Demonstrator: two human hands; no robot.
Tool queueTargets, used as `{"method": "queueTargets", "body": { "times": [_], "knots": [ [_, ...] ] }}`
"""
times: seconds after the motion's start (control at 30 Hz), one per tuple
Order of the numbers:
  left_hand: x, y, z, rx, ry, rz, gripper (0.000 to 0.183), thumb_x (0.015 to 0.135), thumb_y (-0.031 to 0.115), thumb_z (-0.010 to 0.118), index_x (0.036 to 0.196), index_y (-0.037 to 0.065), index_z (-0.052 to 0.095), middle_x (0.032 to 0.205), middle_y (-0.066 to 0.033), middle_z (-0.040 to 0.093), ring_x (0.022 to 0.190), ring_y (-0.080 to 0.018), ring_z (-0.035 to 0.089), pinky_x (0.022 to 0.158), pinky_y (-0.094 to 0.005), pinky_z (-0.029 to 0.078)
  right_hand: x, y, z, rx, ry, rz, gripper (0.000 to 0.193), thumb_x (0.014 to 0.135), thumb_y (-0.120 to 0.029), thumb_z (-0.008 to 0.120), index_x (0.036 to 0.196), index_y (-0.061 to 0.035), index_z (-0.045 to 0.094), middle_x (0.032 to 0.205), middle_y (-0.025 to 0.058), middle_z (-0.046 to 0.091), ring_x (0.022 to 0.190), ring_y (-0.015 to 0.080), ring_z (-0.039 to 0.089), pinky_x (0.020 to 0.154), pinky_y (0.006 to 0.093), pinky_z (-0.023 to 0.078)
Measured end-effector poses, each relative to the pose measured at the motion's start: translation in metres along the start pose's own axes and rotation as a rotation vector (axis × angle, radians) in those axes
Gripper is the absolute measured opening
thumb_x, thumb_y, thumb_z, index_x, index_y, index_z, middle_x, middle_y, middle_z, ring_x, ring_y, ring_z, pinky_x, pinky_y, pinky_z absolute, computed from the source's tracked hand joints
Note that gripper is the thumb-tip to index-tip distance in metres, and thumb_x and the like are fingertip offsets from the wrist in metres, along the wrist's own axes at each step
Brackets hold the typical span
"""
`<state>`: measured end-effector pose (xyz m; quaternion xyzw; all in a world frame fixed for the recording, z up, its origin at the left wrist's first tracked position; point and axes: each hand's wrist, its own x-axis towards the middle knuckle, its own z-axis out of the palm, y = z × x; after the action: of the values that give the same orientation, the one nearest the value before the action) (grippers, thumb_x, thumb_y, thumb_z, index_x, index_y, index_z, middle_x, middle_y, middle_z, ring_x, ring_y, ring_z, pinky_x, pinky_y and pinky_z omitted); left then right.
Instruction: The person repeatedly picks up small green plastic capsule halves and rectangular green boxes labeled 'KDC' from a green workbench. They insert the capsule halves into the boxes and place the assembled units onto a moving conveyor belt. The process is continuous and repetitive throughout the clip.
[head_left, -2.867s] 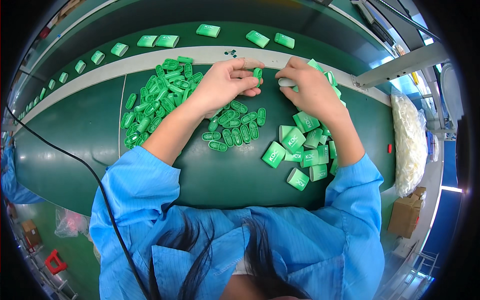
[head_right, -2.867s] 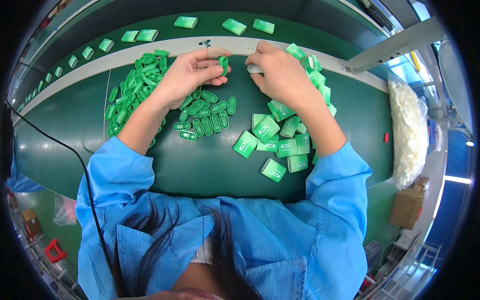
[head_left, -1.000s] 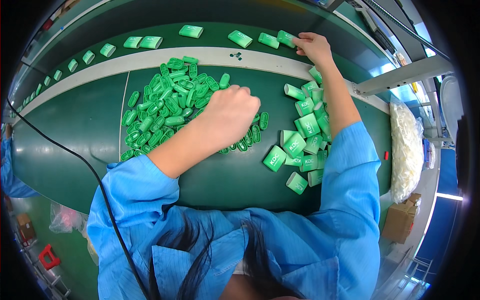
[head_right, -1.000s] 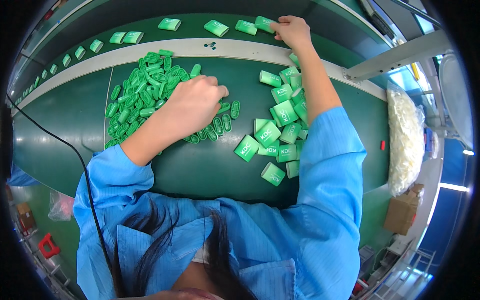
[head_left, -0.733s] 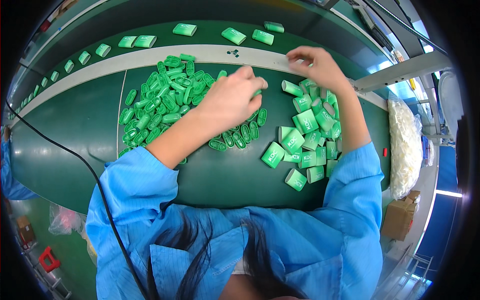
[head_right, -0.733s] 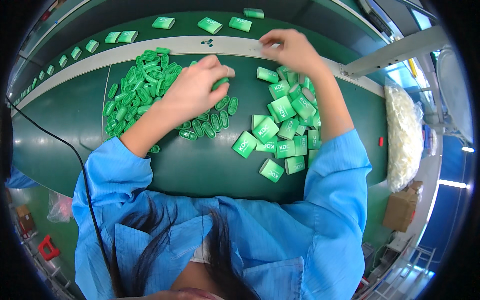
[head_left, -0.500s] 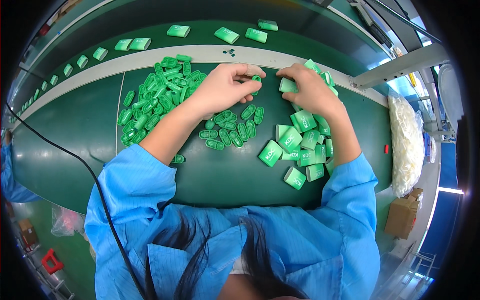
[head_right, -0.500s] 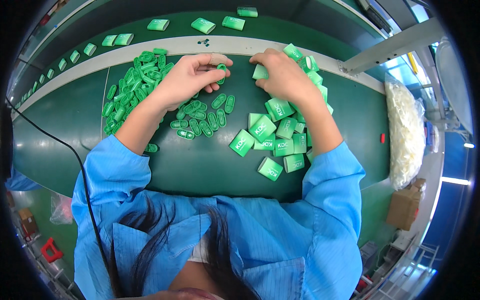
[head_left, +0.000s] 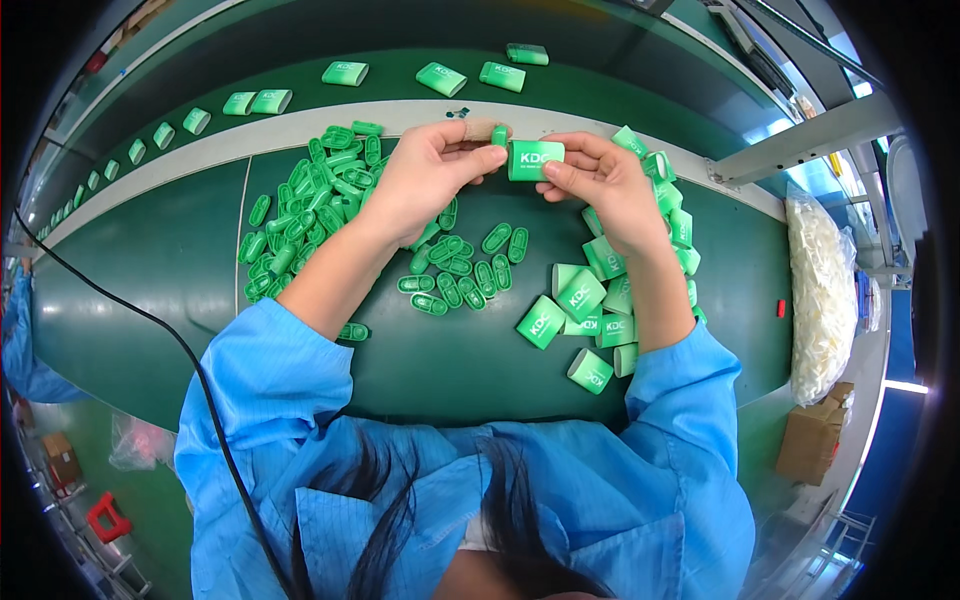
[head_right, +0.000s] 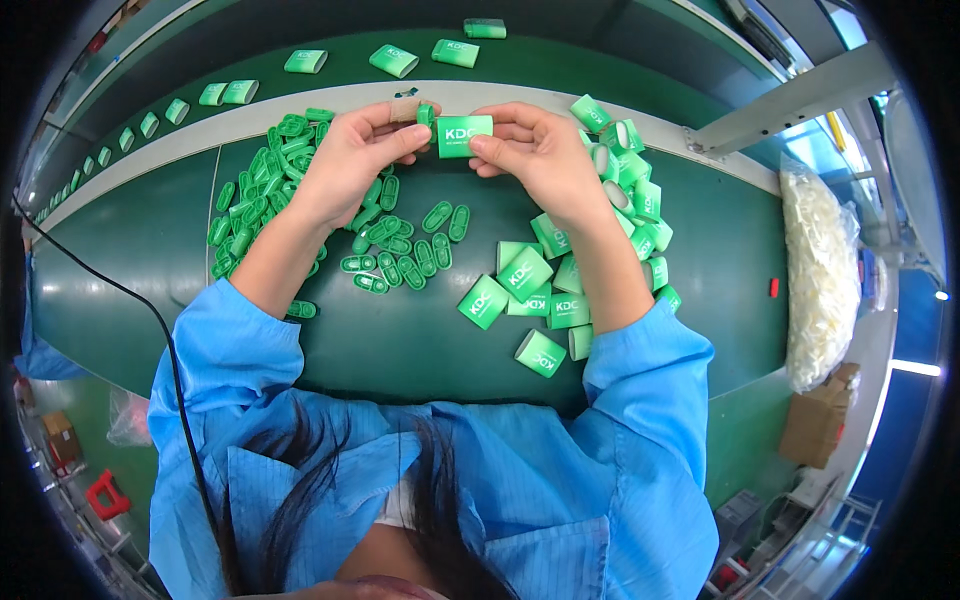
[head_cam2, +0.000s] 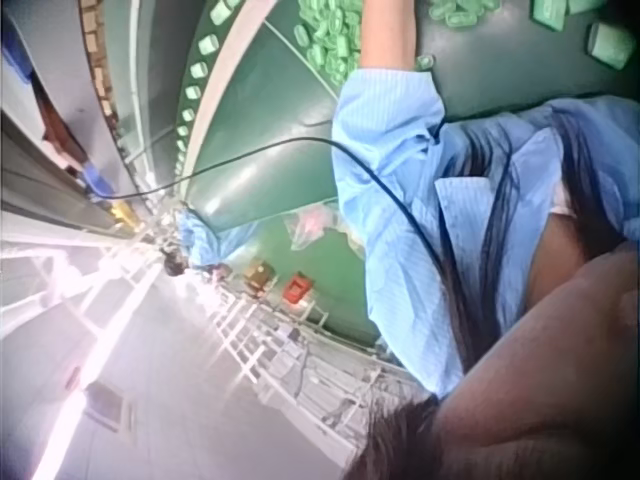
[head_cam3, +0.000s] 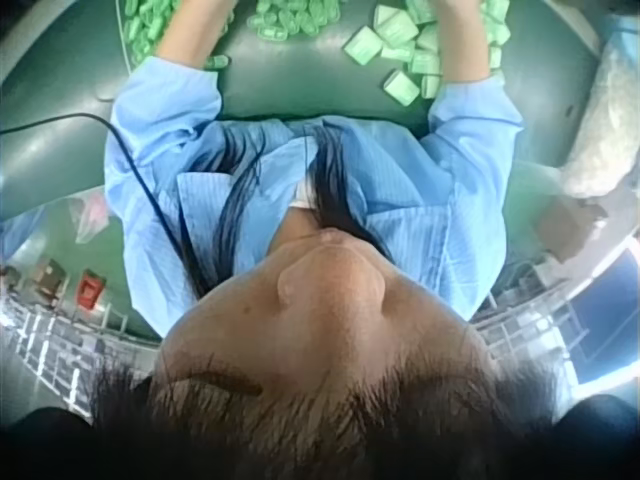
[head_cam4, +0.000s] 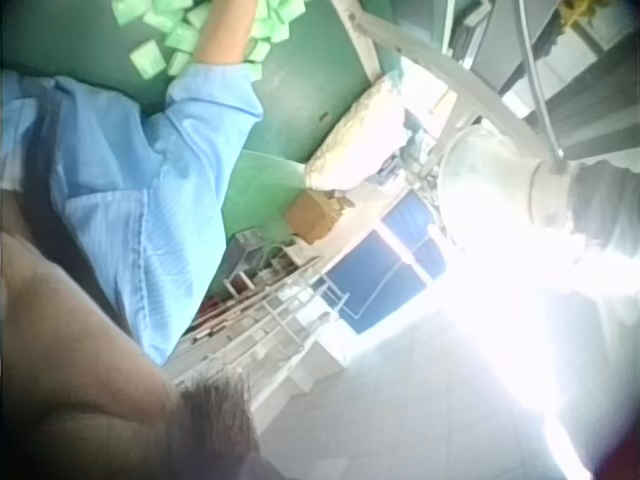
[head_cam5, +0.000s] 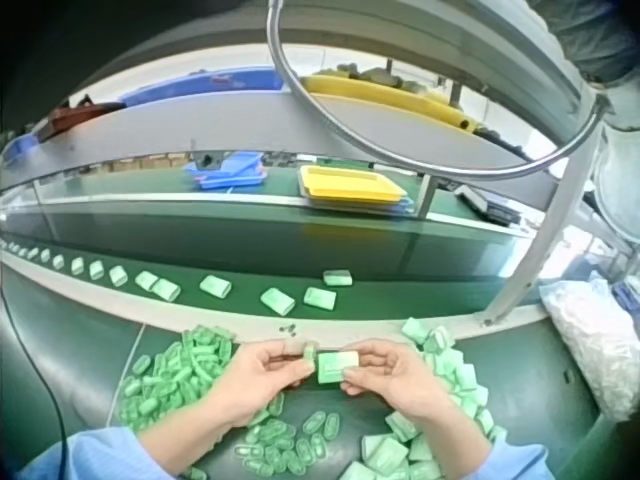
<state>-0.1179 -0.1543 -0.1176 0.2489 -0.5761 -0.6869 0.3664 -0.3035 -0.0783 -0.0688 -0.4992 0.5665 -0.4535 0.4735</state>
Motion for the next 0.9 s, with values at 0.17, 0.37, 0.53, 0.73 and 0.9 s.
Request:
{"method": "queueTargets", "body": {
  "times": [0.17,0.37,0.53,0.73,0.9],
  "knots": [
    [-0.001,-0.001,0.006,-0.082,0.0,-0.022,0.035,0.087,0.014,0.06,0.119,0.001,0.056,0.104,-0.0049,0.063,0.095,-0.0104,0.059,0.081,-0.0241,0.049,0.001,0.005,0.002,0.001,0.037,-0.031,0.027,0.084,-0.007,0.063,0.107,0.0041,0.055,0.097,0.012,0.065,0.079,0.0141,0.063,0.072,0.0246,0.052],
    [-0.003,-0.006,0.007,0.026,-0.015,0.016,0.035,0.088,0.011,0.06,0.12,-0.002,0.055,0.105,-0.0084,0.064,0.093,-0.0131,0.062,0.081,-0.0244,0.05,0.002,0.014,-0.001,-0.003,0.028,-0.106,0.026,0.083,-0.006,0.063,0.106,0.0037,0.055,0.094,0.0113,0.065,0.08,0.0139,0.063,0.076,0.0244,0.051],
    [-0.002,-0.005,0.007,0.147,-0.009,0.106,0.035,0.087,0.01,0.06,0.119,-0.004,0.055,0.105,-0.0103,0.064,0.092,-0.0139,0.063,0.081,-0.0253,0.05,0.001,0.013,-0.001,-0.054,0.061,-0.175,0.028,0.081,0.0,0.064,0.106,0.0044,0.055,0.092,0.0117,0.066,0.08,0.0132,0.063,0.075,0.024,0.052],
    [-0.009,-0.005,0.016,0.398,0.074,0.24,0.035,0.087,0.01,0.059,0.119,-0.003,0.054,0.092,-0.0122,0.067,0.081,-0.0158,0.065,0.072,-0.0274,0.051,0.0,0.012,0.002,-0.145,0.096,-0.183,0.026,0.08,0.0,0.065,0.104,0.005,0.057,0.091,0.0124,0.066,0.079,0.0134,0.064,0.075,0.0243,0.053],
    [-0.02,-0.003,0.029,0.795,0.191,0.37,0.036,0.088,0.007,0.053,0.122,-0.002,0.05,0.074,-0.0163,0.066,0.067,-0.0229,0.067,0.061,-0.0308,0.05,-0.008,0.012,0.018,-0.367,0.225,-0.346,0.024,0.079,0.0,0.065,0.101,0.0057,0.059,0.09,0.0138,0.067,0.077,0.0132,0.065,0.071,0.0248,0.054]
  ]
}}
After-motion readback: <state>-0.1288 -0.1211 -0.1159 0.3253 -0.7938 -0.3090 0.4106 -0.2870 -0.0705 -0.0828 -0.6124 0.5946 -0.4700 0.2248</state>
